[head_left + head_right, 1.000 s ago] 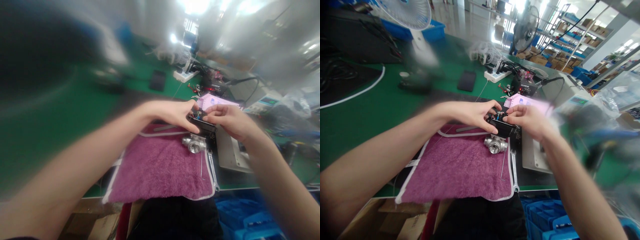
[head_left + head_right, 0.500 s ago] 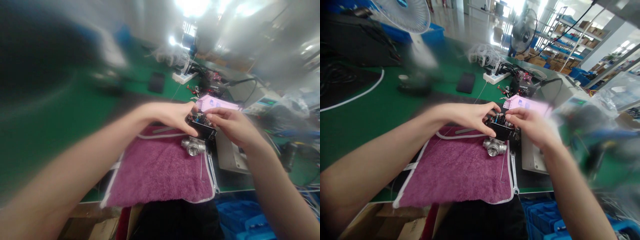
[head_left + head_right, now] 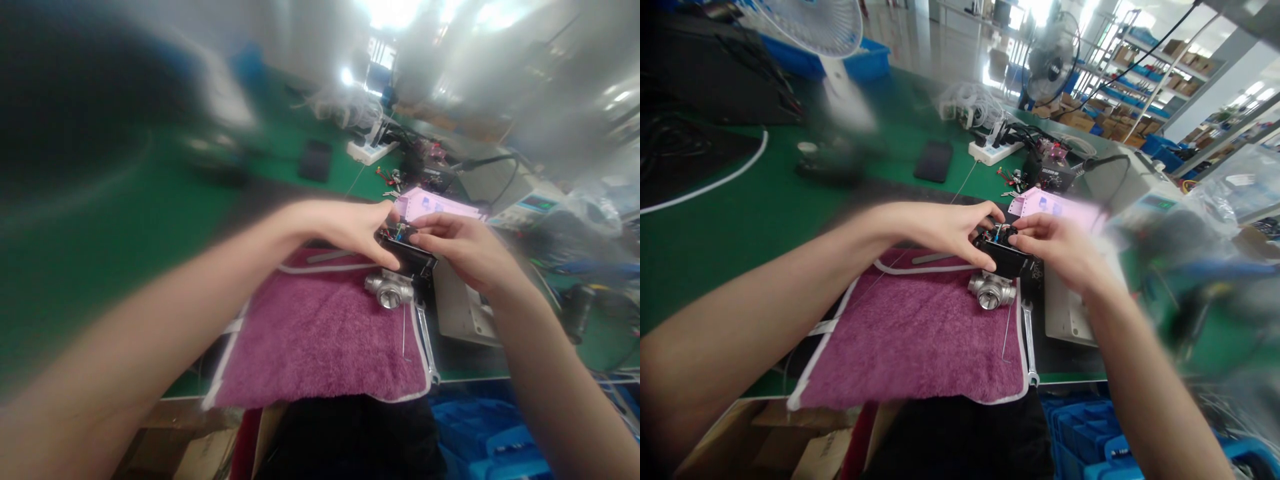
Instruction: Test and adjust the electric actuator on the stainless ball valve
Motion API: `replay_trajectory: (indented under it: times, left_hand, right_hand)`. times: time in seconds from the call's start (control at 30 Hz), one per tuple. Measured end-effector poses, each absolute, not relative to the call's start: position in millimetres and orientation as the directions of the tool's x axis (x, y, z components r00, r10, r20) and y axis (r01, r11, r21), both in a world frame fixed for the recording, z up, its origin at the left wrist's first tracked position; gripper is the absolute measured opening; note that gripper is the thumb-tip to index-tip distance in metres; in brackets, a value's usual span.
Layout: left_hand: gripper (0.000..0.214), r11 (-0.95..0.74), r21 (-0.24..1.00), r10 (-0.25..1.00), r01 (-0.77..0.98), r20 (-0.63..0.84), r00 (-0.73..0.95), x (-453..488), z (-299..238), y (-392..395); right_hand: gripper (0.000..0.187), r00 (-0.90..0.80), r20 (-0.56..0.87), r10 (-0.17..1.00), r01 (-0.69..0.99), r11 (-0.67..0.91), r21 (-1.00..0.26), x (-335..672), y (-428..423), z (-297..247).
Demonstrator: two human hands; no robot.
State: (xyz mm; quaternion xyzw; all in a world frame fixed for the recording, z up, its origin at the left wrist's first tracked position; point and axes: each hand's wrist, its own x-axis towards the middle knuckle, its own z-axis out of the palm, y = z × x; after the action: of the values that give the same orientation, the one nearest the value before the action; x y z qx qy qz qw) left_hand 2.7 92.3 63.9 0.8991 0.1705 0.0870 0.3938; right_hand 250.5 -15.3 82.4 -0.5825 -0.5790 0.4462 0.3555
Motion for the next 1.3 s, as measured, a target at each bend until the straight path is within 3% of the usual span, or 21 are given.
replay_trajectory:
  times: [0.23, 0.57, 0.8, 1.3]
  left_hand:
    - [0.096, -0.635, 0.731, 0.383, 0.251, 0.015, 0.924, 2, 64, 92]
    - [0.099, -0.622, 0.759, 0.342, 0.191, 0.044, 0.938, 4, 62, 93]
    - [0.099, -0.623, 0.754, 0.354, 0.208, 0.035, 0.935, 2, 65, 91]
    - [0.106, -0.662, 0.712, 0.372, 0.234, 0.04, 0.927, 3, 69, 88]
  right_hand:
    - [0.04, -0.052, -0.133, 0.99, 0.343, -0.107, -0.933, 251, -13, 81]
    - [0.05, 0.111, -0.045, 0.993, 0.332, -0.08, -0.94, 240, -22, 81]
    - [0.051, 0.134, -0.032, 0.99, 0.324, -0.075, -0.943, 241, -22, 79]
    - [0.053, 0.009, -0.244, 0.97, 0.544, -0.209, -0.813, 232, -13, 129]
